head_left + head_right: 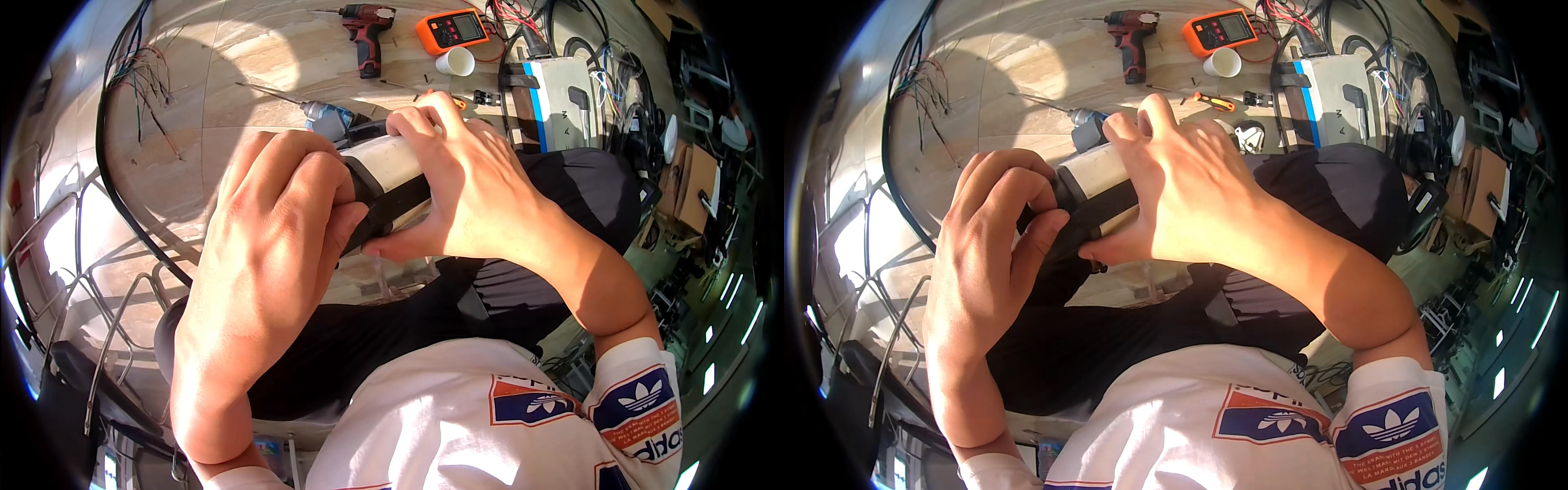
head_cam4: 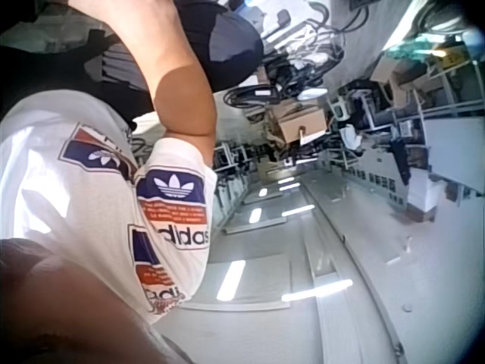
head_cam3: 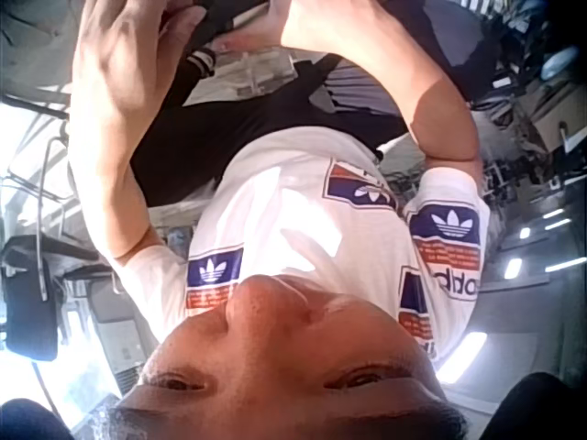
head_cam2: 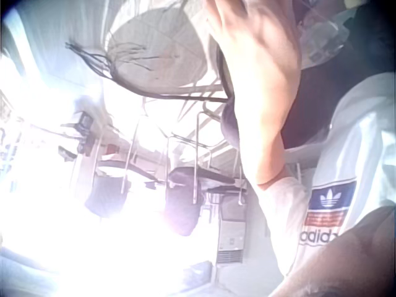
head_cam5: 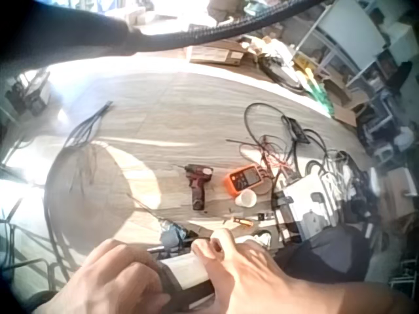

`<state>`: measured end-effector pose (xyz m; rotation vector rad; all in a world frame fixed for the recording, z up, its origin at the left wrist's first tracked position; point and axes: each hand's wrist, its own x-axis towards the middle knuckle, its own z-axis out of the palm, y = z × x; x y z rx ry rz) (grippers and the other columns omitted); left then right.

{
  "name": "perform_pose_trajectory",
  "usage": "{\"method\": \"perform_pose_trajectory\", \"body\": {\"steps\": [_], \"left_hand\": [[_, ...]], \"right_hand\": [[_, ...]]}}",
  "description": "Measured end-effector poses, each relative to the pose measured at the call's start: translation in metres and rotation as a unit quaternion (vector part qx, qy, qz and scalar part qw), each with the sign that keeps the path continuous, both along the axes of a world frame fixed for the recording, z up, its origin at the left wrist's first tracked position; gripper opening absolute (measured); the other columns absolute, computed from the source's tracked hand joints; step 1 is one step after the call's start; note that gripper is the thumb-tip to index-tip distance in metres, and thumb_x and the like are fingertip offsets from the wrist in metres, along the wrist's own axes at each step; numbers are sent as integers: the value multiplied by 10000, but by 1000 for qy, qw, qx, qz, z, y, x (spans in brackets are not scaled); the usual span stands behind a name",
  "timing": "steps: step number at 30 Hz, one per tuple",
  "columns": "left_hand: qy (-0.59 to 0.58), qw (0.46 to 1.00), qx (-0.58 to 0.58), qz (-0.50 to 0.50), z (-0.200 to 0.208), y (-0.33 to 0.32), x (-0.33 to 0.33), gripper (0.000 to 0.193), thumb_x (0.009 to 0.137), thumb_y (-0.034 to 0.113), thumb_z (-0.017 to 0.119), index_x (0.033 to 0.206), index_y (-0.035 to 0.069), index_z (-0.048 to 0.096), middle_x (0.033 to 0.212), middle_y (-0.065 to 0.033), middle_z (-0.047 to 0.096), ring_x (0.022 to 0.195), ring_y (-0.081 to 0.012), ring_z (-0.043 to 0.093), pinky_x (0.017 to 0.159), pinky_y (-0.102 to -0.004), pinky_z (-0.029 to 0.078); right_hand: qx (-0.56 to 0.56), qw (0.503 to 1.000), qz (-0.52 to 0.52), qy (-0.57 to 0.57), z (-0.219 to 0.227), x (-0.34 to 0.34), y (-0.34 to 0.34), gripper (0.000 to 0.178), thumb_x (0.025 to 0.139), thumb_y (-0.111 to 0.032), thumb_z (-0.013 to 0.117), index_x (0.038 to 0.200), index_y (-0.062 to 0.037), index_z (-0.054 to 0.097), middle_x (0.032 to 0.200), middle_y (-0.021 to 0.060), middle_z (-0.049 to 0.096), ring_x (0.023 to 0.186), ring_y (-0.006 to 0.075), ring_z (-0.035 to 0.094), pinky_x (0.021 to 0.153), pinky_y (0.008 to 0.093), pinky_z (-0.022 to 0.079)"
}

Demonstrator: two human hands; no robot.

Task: The person manipulates a white electric vehicle charging connector and its attached black cable. They use a screwdriver and an electric drill to remove and install screws on the connector housing.

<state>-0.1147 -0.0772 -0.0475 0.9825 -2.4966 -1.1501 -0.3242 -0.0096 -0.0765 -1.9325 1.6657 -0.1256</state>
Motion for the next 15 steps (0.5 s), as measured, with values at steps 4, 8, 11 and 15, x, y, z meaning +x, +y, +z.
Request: {"method": "perform_pose_trajectory", "body": {"steps": [4, 8, 11, 15], "left_hand": [[10, 998, 40, -52, -6, -8, 5, 221, 783, 15, 762, 899, -2, 575, 1016, -134, 597, 925, -359, 594, 798, -412, 505], [15, 994, 94, -57, -8, -17, 2, 212, 799, 48, 769, 882, -19, 586, 973, -135, 601, 864, -332, 615, 762, -393, 511], [-1, 990, 132, -54, -9, -25, -3, 207, 816, 77, 769, 864, -30, 599, 882, -130, 602, 803, -299, 618, 732, -374, 506], [-15, 988, 148, -45, -9, -26, -6, 195, 813, 77, 773, 865, -20, 612, 854, -116, 603, 769, -289, 604, 701, -372, 495]], "right_hand": [[16, 1000, 16, 7, 2, 1, 1, 1055, 592, -638, 882, 1281, 64, 502, 1107, 276, 545, 849, 423, 685, 814, 487, 536], [20, 1000, 1, -8, 1, -3, 4, 1030, 591, -626, 887, 1254, 64, 506, 1098, 289, 543, 807, 429, 689, 808, 483, 535], [28, 1000, 6, -2, 1, -3, 3, 1020, 595, -617, 887, 1261, 56, 509, 1104, 300, 540, 773, 427, 688, 799, 487, 526], [30, 999, -11, 10, 5, 1, 5, 966, 506, -525, 956, 1193, 19, 549, 1135, 265, 552, 847, 440, 665, 835, 488, 528]]}}
